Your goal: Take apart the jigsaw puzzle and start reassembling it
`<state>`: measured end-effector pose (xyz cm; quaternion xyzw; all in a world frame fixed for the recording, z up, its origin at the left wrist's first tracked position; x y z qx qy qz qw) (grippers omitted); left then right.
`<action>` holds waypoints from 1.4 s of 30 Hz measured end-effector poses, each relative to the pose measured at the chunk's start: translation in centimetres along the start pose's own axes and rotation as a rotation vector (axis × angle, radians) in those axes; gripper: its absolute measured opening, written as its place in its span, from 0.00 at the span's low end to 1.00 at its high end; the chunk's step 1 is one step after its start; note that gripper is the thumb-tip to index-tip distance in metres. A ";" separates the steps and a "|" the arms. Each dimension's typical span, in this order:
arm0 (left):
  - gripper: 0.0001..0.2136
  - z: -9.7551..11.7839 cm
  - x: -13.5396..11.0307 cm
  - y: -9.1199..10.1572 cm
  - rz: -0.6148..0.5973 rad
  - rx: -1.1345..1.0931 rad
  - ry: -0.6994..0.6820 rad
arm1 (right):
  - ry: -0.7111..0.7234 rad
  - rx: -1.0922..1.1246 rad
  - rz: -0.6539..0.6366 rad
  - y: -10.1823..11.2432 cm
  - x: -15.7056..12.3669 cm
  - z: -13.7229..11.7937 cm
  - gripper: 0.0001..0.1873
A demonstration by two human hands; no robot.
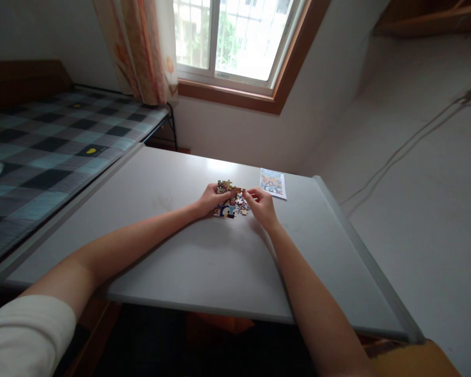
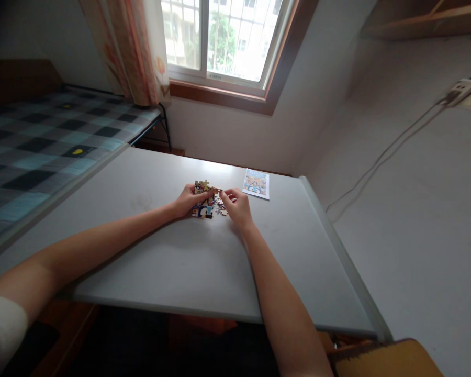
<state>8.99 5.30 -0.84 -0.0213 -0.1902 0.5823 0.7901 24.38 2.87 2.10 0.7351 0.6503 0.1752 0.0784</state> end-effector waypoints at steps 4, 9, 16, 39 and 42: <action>0.19 -0.1 0.1 0.1 0.007 0.009 -0.005 | 0.028 0.001 0.001 0.1 -0.3 -0.3 0.18; 0.18 -0.2 0.1 0.3 0.033 -0.018 0.011 | 0.237 -0.178 0.070 0.5 -1.1 -1.9 0.15; 0.16 -0.5 0.4 0.4 0.012 -0.077 0.078 | 0.252 -0.213 0.080 0.5 -1.0 -1.7 0.16; 0.17 -0.2 -0.1 -0.3 -0.098 0.002 0.073 | 0.323 -0.372 0.069 1.1 -1.1 -2.3 0.17; 0.16 0.0 -0.4 -0.8 -0.211 0.078 0.069 | 0.364 -0.286 0.040 0.8 -1.2 -2.7 0.15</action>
Point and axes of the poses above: each hand's wrist, its own x-axis towards the middle knuckle, its own y-axis out of the back of the hand, z = x × y, the point moved 6 cm from there along x, towards the middle knuckle, and after that the axes turned 11 degrees about -y, right-handed, at the moved point
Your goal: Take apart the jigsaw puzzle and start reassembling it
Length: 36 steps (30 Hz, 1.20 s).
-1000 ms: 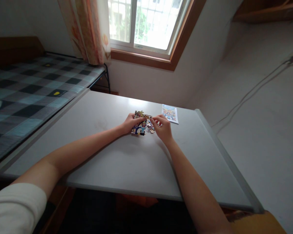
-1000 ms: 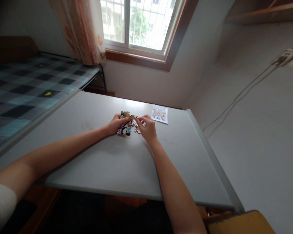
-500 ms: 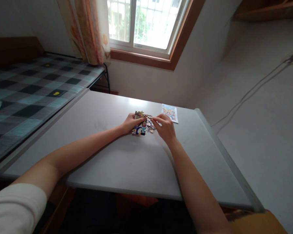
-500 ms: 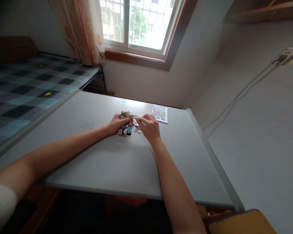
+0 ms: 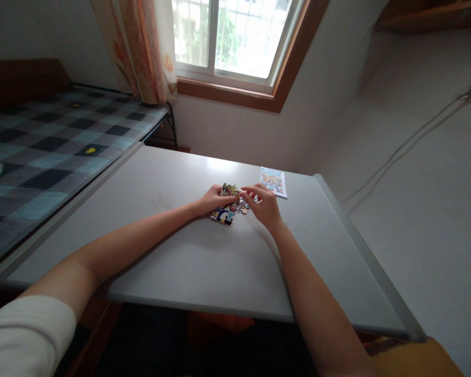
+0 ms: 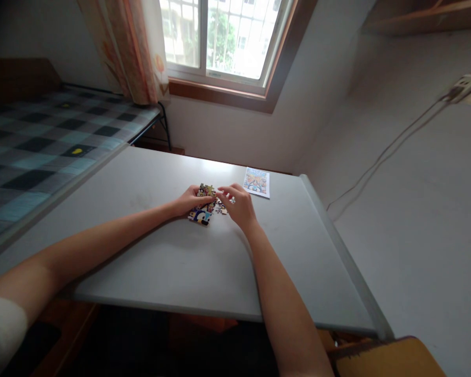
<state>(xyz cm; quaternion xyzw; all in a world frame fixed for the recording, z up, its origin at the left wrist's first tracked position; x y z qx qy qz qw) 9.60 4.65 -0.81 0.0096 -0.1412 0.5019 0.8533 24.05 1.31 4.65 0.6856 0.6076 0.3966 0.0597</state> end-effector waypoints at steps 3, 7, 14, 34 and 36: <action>0.15 0.0 0.0 0.0 -0.045 0.076 -0.006 | -0.052 0.054 0.013 -0.3 0.1 0.4 0.17; 0.16 -0.3 0.0 0.1 -0.028 0.047 0.006 | -0.225 0.183 0.038 -0.4 0.3 2.0 0.18; 0.17 -0.2 0.3 0.9 0.163 -0.126 -0.025 | -0.400 0.298 -0.026 -1.0 0.2 3.8 0.19; 0.17 -0.7 0.5 0.7 0.069 -0.107 -0.089 | -0.511 0.521 -0.047 -1.8 0.0 3.8 0.20; 0.17 -0.8 0.4 0.6 0.067 -0.112 -0.083 | -0.525 0.528 -0.045 -1.8 0.0 3.9 0.20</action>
Point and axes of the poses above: each hand's wrist, its own x-axis towards the middle knuckle, its own y-axis out of the back of the hand, z = x × y, the point moved 6 cm from there along x, towards the middle knuckle, and after that the axes turned 11 degrees about -y, right-handed, at the moved point
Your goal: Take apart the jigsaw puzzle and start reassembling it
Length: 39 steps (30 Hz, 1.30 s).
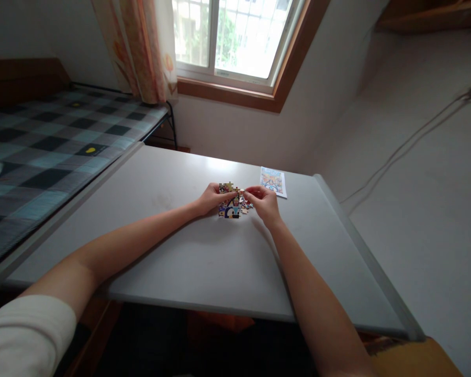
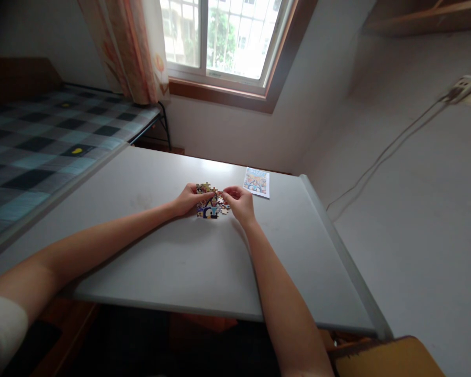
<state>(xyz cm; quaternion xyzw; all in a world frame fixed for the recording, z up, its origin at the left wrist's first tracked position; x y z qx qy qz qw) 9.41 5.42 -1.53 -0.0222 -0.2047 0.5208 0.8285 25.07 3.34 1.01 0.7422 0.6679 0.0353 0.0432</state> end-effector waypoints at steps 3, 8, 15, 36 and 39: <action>0.18 0.2 0.0 0.0 0.014 0.017 -0.001 | 0.013 -0.024 -0.007 -0.1 0.0 -0.1 0.20; 0.18 0.6 0.1 0.0 0.019 0.070 -0.017 | 0.161 -0.220 0.039 -0.2 -0.7 -1.3 0.15; 0.18 1.2 0.1 -0.5 -0.066 0.330 -0.121 | 0.228 -0.466 0.121 -0.2 -1.5 -2.2 0.09; 0.19 0.7 0.0 -0.3 -0.030 0.223 -0.042 | -0.099 0.008 0.031 0.2 -0.2 0.5 0.19; 0.19 0.7 0.0 -0.2 -0.035 0.247 -0.049 | 0.105 -0.217 0.129 0.2 -0.9 -1.1 0.14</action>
Point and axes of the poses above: each hand's wrist, its own x-axis towards the middle knuckle, its own y-axis out of the back of the hand, z = x × y, the point moved 6 cm from there along x, towards the middle knuckle, and after that the axes turned 11 degrees about -y, right-handed, at the moved point
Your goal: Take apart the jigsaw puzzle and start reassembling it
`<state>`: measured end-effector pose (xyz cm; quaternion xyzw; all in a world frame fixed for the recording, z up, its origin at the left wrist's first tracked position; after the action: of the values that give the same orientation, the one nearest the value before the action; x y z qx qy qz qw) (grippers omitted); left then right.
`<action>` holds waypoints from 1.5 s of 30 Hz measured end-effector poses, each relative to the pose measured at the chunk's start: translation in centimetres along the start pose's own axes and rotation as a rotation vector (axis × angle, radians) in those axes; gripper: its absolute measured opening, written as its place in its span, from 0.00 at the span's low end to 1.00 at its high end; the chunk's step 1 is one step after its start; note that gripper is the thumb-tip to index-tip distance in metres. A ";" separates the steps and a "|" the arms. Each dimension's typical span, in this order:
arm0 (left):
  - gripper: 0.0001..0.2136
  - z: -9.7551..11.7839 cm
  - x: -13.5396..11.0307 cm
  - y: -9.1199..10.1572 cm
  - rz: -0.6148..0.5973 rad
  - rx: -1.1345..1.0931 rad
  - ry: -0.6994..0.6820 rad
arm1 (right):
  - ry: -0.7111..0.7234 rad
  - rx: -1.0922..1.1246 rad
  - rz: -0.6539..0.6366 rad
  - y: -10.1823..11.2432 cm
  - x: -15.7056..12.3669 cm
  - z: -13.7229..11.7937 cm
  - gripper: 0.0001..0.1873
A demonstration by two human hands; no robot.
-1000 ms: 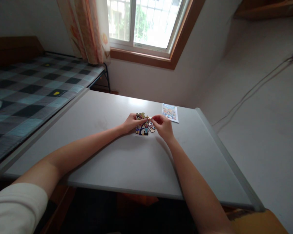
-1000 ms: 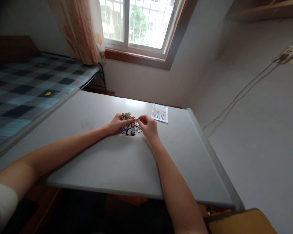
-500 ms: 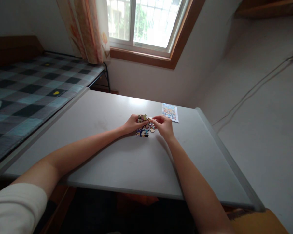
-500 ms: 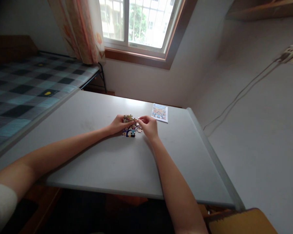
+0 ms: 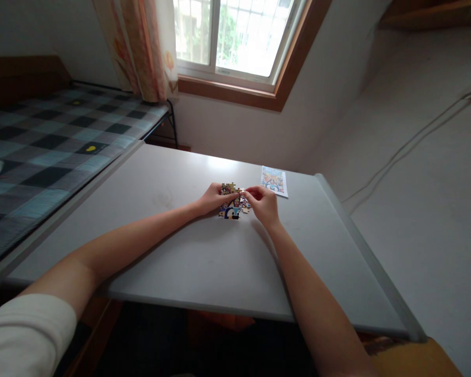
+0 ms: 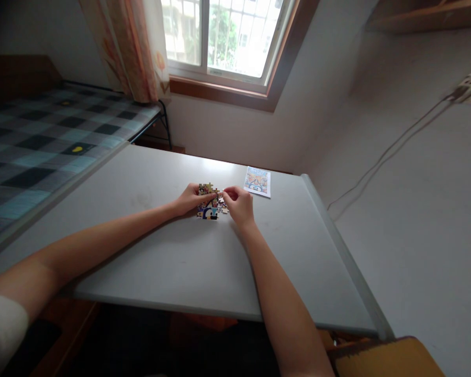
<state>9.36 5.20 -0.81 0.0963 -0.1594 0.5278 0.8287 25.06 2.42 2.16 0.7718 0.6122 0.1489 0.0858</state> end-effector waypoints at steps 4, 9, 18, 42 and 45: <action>0.19 0.0 0.0 0.0 0.003 -0.012 -0.008 | -0.047 0.043 0.003 0.0 0.2 0.4 0.14; 0.19 0.0 -0.1 -0.1 0.003 -0.051 0.009 | -0.298 0.340 -0.084 -0.6 1.0 2.7 0.20; 0.19 0.2 0.0 -0.2 0.033 -0.117 0.043 | 0.141 -0.098 0.065 0.3 -0.4 -1.0 0.12; 0.18 -0.1 -0.1 -0.2 0.054 -0.174 0.047 | -0.060 0.152 0.062 0.1 0.1 0.7 0.14; 0.19 -0.3 -0.2 -0.2 0.055 -0.207 0.059 | -0.174 0.299 0.012 -0.3 0.5 1.6 0.15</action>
<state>9.54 5.03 -1.12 -0.0098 -0.1914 0.5336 0.8238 25.47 3.08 0.66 0.7895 0.6132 -0.0107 0.0216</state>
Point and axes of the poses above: each hand's wrist, its own x-axis towards the middle knuckle, its own y-axis out of the back of the hand, z = x × y, the point moved 6 cm from there along x, towards the middle knuckle, and after that the axes turned 11 degrees about -y, right-handed, at the moved point
